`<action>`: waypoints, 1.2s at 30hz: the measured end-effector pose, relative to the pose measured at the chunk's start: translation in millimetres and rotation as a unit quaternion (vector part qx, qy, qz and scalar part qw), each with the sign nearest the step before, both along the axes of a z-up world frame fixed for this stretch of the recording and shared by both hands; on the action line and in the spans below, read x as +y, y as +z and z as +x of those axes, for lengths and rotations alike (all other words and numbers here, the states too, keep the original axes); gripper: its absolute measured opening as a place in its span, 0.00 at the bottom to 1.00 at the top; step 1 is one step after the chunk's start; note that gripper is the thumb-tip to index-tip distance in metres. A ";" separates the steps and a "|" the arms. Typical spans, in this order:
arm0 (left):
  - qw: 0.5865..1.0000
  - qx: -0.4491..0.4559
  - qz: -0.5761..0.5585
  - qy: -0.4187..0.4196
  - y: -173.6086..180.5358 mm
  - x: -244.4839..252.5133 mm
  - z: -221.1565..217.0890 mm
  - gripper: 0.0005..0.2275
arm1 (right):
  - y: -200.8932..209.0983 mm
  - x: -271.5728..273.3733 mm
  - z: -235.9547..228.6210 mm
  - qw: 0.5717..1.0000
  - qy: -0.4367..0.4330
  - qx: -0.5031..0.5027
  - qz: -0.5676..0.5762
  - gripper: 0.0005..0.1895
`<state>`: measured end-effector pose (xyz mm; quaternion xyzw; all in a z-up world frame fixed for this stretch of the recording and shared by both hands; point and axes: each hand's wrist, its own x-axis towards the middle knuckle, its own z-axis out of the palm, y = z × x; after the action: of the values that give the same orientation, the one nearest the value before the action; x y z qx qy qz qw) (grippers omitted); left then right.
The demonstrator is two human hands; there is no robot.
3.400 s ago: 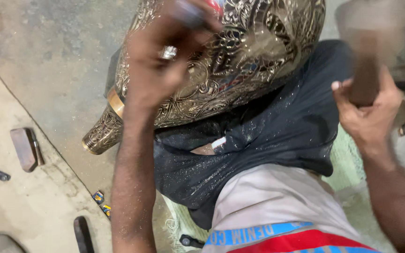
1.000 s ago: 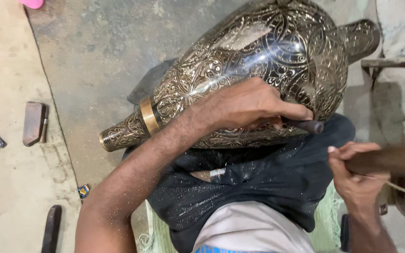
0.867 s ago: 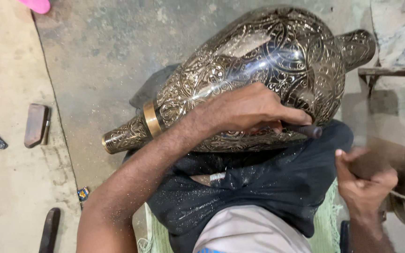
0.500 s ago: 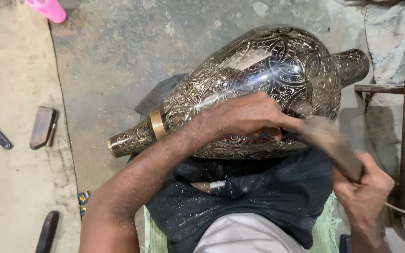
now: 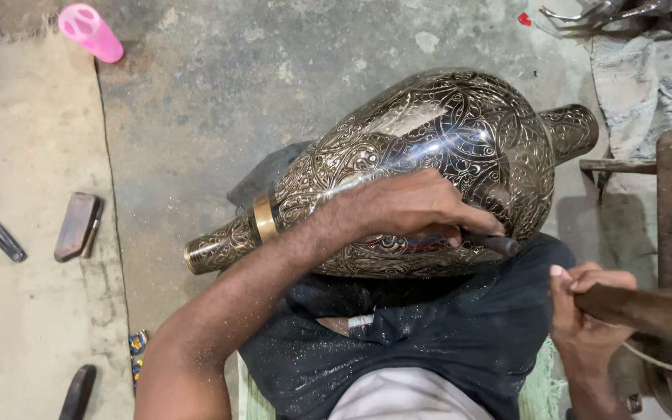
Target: The person uses a chisel and hammer to engrave intricate patterns onto a large brass vase. They hold the chisel against the vase surface and strike it repeatedly with a hammer to create detailed designs.
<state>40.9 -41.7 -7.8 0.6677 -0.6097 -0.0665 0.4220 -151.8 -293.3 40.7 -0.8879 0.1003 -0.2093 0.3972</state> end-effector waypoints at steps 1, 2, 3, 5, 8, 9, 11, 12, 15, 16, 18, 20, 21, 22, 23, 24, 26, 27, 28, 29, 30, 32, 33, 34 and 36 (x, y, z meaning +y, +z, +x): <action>1.000 -0.002 -0.018 0.002 -1.1 -2.0 -0.7 0.21 | 1.9 -5.0 -0.9 0.994 0.032 0.023 -0.104 0.07; 0.999 -0.006 -0.035 0.002 -1.8 -2.7 0.1 0.23 | 1.9 -9.6 -0.9 0.976 0.061 0.044 -0.204 0.08; 0.999 -0.010 -0.052 0.002 -2.3 -2.5 0.5 0.24 | -3.4 -10.9 0.2 0.987 0.047 0.029 -0.150 0.06; 0.999 -0.015 -0.042 -0.004 -2.5 -1.8 3.6 0.22 | -10.6 -16.8 0.0 0.999 0.012 -0.006 -0.040 0.05; 0.999 -0.020 -0.041 -0.004 -0.8 -1.3 2.3 0.15 | -17.6 -26.7 -4.0 0.995 0.079 -0.009 -0.061 0.09; 0.999 -0.025 -0.042 -0.008 0.8 -0.6 3.1 0.13 | -20.2 -29.1 -6.1 0.995 0.076 -0.002 -0.070 0.09; 1.000 -0.011 -0.027 -0.011 4.1 2.6 3.9 0.17 | -25.1 -33.5 -10.2 0.994 -0.002 0.042 -0.096 0.07; 1.000 -0.002 -0.021 -0.010 5.3 4.3 1.7 0.19 | -25.4 -37.5 -11.8 0.997 0.030 0.034 -0.067 0.06; 1.000 -0.006 -0.015 -0.014 9.7 1.7 1.7 0.18 | -30.6 -47.9 -13.0 0.995 0.068 0.014 -0.071 0.05; 1.000 -0.006 -0.025 -0.014 11.0 1.7 1.6 0.19 | -31.0 -51.5 -14.0 0.990 0.043 0.010 -0.137 0.04; 0.999 -0.004 -0.046 -0.011 12.3 4.5 1.1 0.20 | -31.6 -58.2 -11.4 0.987 0.009 0.012 -0.157 0.05; 0.998 -0.024 -0.050 -0.007 11.4 7.6 2.3 0.20 | -30.4 -63.0 -10.7 0.993 -0.002 0.026 -0.119 0.07; 0.998 -0.033 -0.051 -0.007 10.4 8.8 2.9 0.19 | -30.2 -63.9 -11.0 0.992 -0.004 0.034 -0.125 0.06; 0.998 -0.023 -0.056 -0.012 10.1 9.3 3.1 0.20 | -26.0 -65.2 -14.8 0.982 0.004 0.040 -0.183 0.05; 0.998 -0.013 -0.061 -0.016 9.9 9.3 2.6 0.20 | -24.7 -64.7 -14.3 0.980 -0.001 0.055 -0.189 0.05; 0.998 -0.004 -0.067 -0.021 9.4 8.6 2.4 0.21 | -20.1 -65.2 -16.0 0.978 -0.005 0.070 -0.197 0.05; 0.999 -0.017 -0.049 -0.015 8.4 4.2 4.3 0.20 | -14.2 -63.8 -16.3 0.986 -0.035 0.122 -0.106 0.05; 0.999 -0.023 -0.039 -0.012 7.0 3.1 3.0 0.19 | -10.6 -63.3 -17.4 0.984 -0.014 0.097 -0.150 0.03; 0.999 -0.014 -0.041 -0.014 6.0 2.4 2.6 0.20 | -7.3 -62.4 -19.1 0.979 0.003 0.070 -0.193 0.04; 0.999 -0.006 -0.043 -0.016 5.3 2.1 2.4 0.20 | -6.2 -60.0 -19.6 0.978 0.000 0.065 -0.199 0.05; 0.999 0.002 -0.046 -0.015 5.3 2.4 2.7 0.21 | -2.1 -60.0 -17.9 0.977 0.002 0.061 -0.206 0.05; 0.998 -0.007 -0.062 -0.011 4.5 3.3 2.0 0.20 | 2.1 -57.7 -16.8 0.984 -0.038 0.100 -0.144 0.06; 0.997 -0.010 -0.069 -0.010 3.8 3.6 1.1 0.19 | 3.6 -56.7 -17.9 0.977 -0.025 0.084 -0.194 0.05; 0.998 -0.004 -0.063 -0.013 4.4 3.6 1.7 0.19 | 5.0 -55.9 -18.6 0.968 -0.013 0.067 -0.243 0.05; 0.999 0.009 -0.051 -0.016 6.8 4.8 1.6 0.20 | 7.1 -54.1 -17.7 0.973 -0.005 0.060 -0.221 0.07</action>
<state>42.4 -36.9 -1.0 0.6348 -0.6191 -0.0476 0.4599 -169.5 -347.5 47.8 -0.9640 0.0798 -0.1751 0.1833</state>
